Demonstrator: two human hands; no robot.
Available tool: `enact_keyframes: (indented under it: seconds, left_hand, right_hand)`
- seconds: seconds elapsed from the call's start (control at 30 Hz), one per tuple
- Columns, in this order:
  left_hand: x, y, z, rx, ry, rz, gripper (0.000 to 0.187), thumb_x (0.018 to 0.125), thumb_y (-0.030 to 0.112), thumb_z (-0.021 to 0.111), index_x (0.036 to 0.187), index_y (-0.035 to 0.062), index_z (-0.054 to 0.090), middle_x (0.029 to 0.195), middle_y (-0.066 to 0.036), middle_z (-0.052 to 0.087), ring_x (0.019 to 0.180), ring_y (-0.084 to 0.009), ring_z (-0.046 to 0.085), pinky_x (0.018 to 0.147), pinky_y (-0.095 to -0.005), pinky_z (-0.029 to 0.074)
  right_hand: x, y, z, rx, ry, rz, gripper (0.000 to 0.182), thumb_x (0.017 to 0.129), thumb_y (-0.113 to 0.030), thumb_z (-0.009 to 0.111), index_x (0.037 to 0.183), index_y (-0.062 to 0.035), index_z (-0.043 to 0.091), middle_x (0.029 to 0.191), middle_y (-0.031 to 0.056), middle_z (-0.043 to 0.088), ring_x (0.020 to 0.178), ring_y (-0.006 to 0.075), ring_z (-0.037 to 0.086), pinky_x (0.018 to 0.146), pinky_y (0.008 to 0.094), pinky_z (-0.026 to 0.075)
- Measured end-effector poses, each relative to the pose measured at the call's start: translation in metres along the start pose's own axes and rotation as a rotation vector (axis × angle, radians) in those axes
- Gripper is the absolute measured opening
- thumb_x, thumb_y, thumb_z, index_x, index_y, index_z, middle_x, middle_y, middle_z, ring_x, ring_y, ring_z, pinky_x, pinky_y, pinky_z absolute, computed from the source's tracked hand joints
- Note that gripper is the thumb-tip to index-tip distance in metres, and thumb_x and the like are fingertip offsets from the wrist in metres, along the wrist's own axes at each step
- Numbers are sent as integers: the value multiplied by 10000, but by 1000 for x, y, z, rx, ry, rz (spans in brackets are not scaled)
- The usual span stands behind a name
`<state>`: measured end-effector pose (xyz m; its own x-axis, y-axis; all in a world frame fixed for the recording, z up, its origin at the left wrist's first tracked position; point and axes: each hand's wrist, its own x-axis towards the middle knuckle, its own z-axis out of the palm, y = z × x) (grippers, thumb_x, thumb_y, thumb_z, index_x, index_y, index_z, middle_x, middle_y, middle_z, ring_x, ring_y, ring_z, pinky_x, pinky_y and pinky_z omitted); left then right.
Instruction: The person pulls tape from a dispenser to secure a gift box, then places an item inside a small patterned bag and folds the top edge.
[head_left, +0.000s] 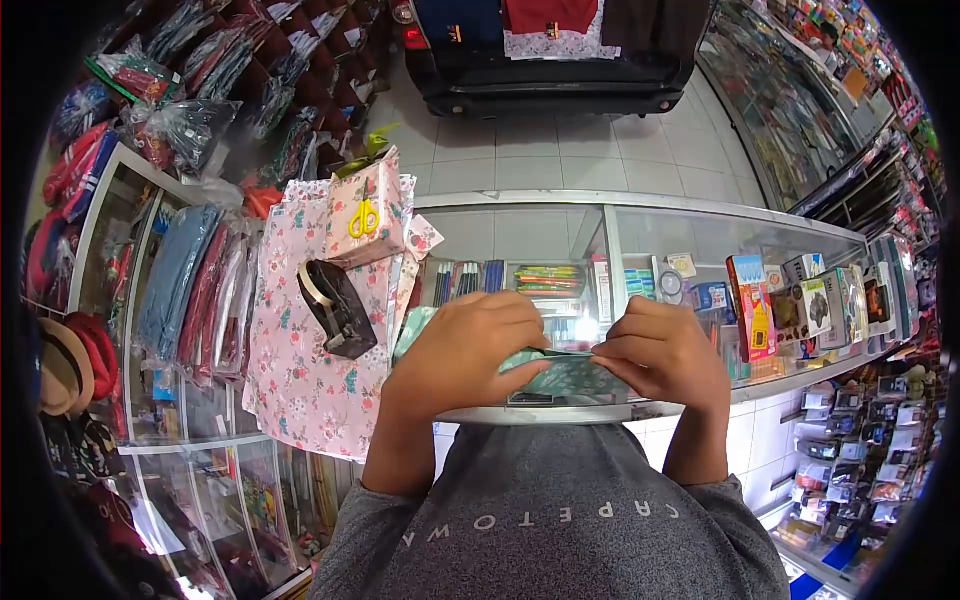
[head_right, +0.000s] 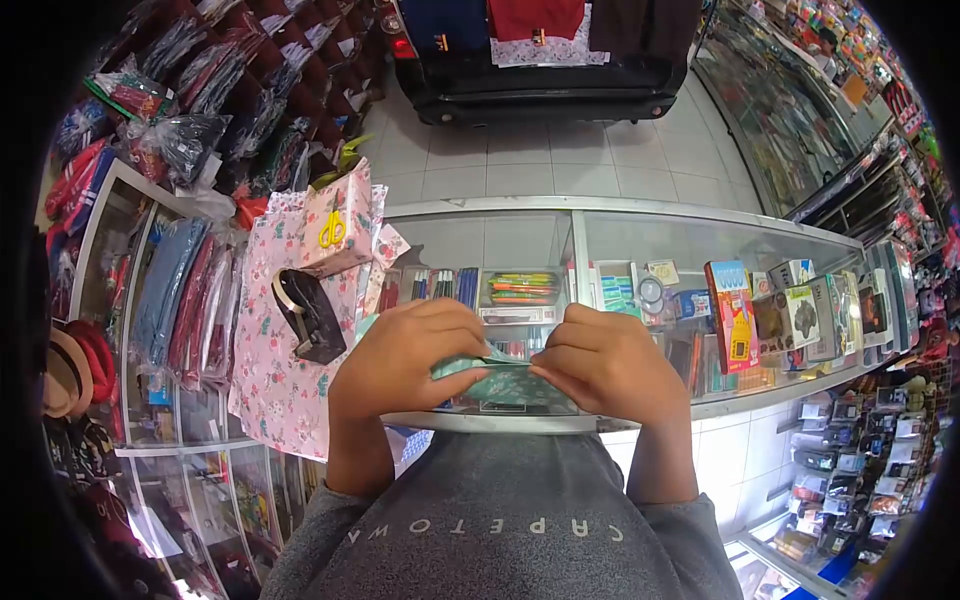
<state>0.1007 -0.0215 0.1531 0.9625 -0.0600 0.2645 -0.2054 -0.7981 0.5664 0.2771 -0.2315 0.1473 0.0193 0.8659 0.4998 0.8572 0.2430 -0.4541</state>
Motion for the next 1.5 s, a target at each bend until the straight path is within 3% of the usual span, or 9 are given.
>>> enact_keyframes:
  seconds: [0.3,0.47,0.57,0.67,1.07,1.2,1.27,1.33,1.5]
  left_hand:
    - [9,-1,18,34,-29,142,112,826,151,770,855,51,728,922,-51,737,996,-230,698,873,-387,520]
    - [12,-3,21,0,-62,117,139,808,155,775,886,50,728,941,-68,725,1013,-258,684,915,-398,521]
    - [9,-4,13,-133,-88,-26,199,807,186,770,930,47,700,999,-92,687,1031,-292,652,951,-424,497]
    - [10,-5,6,-161,-181,-10,215,800,175,756,960,44,696,1013,-99,685,1051,-308,647,956,-425,504]
    - [4,-6,1,-99,-128,2,217,786,133,755,976,29,735,1028,-94,721,1043,-299,668,945,-426,525]
    - [10,7,2,52,-112,-104,246,822,213,757,990,34,740,1051,-107,724,1061,-309,667,958,-427,512]
    - [13,2,14,82,-38,-43,233,866,235,739,979,32,742,1031,-115,732,1042,-313,673,958,-422,506]
    - [17,-6,17,-22,-225,25,204,909,216,707,966,24,744,998,-112,744,1014,-309,682,958,-419,500]
    - [13,-8,13,-112,-181,105,215,942,219,667,865,26,720,892,-108,737,928,-315,688,909,-434,502]
  right_hand:
    - [-3,-5,4,-8,-141,107,179,788,-178,830,789,-49,706,781,58,653,766,232,627,633,371,529]
    - [-1,0,19,-101,-194,-16,208,814,-191,794,722,-55,664,747,34,614,772,216,607,634,367,535]
    - [-3,2,20,-67,-153,-30,202,825,-184,788,719,-60,668,739,26,602,759,211,598,630,362,532]
    - [-5,4,23,-35,-121,-12,206,836,-188,789,721,-65,670,737,24,604,763,201,600,622,363,530]
    - [-16,14,14,87,-29,101,161,840,-183,827,791,-59,738,755,45,690,715,209,639,591,344,516]
    - [-9,13,20,58,1,44,160,835,-201,826,829,-65,741,760,34,680,716,208,630,591,352,517]
    - [-6,11,24,60,3,16,164,830,-216,824,844,-76,738,763,22,664,722,201,627,589,350,520]
    - [-1,9,22,-13,-16,3,171,828,-224,823,850,-81,732,773,16,655,726,197,626,585,342,525]
    - [-3,13,13,54,-3,8,195,822,-224,831,849,-65,723,799,16,680,749,186,656,588,340,541]
